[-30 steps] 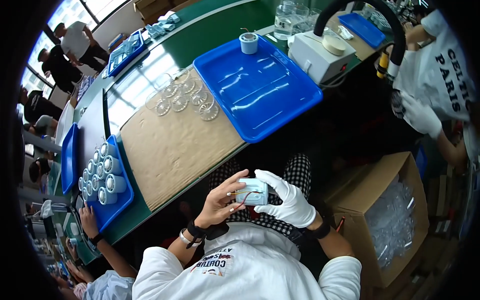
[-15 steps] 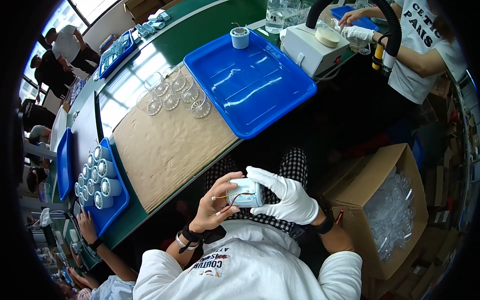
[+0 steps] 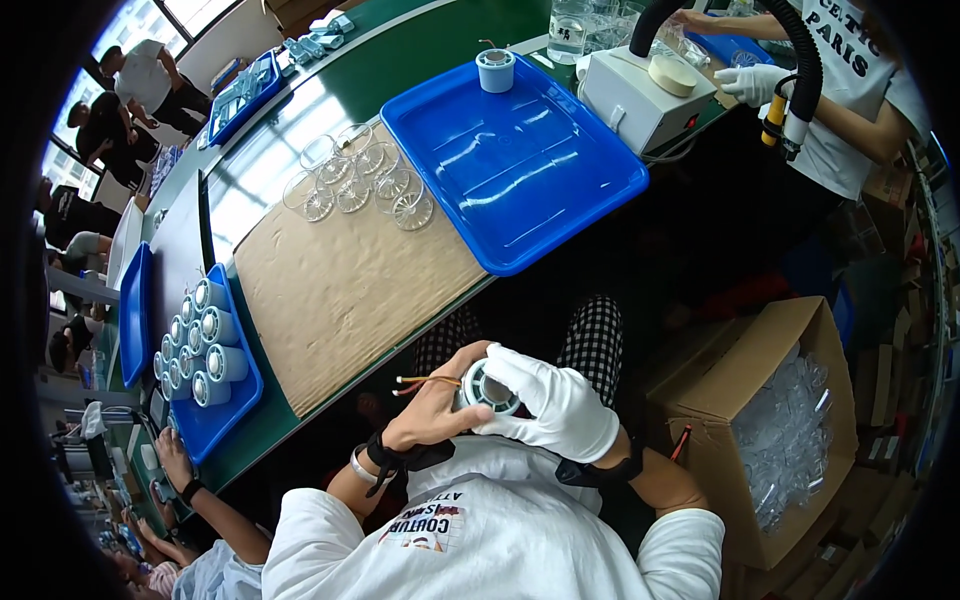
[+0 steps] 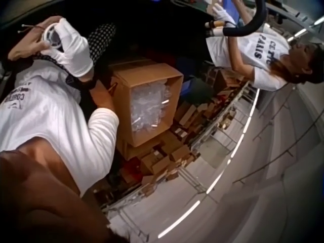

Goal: The person assembles components by hand, picking up a motor and a plastic cover, fitting the motor into the cover, and placing the assembled unit onto a blue tray. The person repeats this process, handling one unit at a time, and places the finished assemblies onto the tray.

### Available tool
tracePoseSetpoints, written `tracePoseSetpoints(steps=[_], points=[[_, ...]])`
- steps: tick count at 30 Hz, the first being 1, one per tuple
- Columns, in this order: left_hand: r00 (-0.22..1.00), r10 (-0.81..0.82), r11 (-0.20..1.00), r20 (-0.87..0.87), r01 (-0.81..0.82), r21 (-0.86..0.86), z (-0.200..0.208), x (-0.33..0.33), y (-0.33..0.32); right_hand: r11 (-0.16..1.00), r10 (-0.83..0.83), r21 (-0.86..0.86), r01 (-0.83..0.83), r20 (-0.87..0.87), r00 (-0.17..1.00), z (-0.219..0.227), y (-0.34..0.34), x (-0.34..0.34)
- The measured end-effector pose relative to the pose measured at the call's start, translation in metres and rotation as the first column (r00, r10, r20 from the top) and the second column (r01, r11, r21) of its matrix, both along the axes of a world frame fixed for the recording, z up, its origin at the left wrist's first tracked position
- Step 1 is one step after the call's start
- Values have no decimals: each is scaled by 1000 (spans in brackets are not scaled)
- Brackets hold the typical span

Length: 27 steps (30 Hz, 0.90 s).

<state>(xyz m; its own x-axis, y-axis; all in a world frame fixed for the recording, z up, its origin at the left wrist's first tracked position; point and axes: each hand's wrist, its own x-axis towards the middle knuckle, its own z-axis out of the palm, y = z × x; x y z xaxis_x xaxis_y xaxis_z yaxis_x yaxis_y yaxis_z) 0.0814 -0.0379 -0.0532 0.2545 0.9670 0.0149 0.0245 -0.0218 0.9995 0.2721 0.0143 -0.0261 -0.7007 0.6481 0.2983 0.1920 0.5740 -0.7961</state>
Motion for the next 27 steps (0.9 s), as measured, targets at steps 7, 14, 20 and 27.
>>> tracePoseSetpoints(steps=[7,14,20,27], points=[[736,407,774,541,37,-632,7,20,2,972,-54,233,31,93,994,1,2,-16],[664,500,673,556,107,-732,11,35,5,969,-38,240,60,-98,994,-9,14,-19],[756,322,816,570,85,-573,26,14,-1,983,125,145,-109,-111,986,12,19,-24],[939,336,941,-68,-332,57,125,-111,41,903,62,412,-121,155,986,84,88,-19]])
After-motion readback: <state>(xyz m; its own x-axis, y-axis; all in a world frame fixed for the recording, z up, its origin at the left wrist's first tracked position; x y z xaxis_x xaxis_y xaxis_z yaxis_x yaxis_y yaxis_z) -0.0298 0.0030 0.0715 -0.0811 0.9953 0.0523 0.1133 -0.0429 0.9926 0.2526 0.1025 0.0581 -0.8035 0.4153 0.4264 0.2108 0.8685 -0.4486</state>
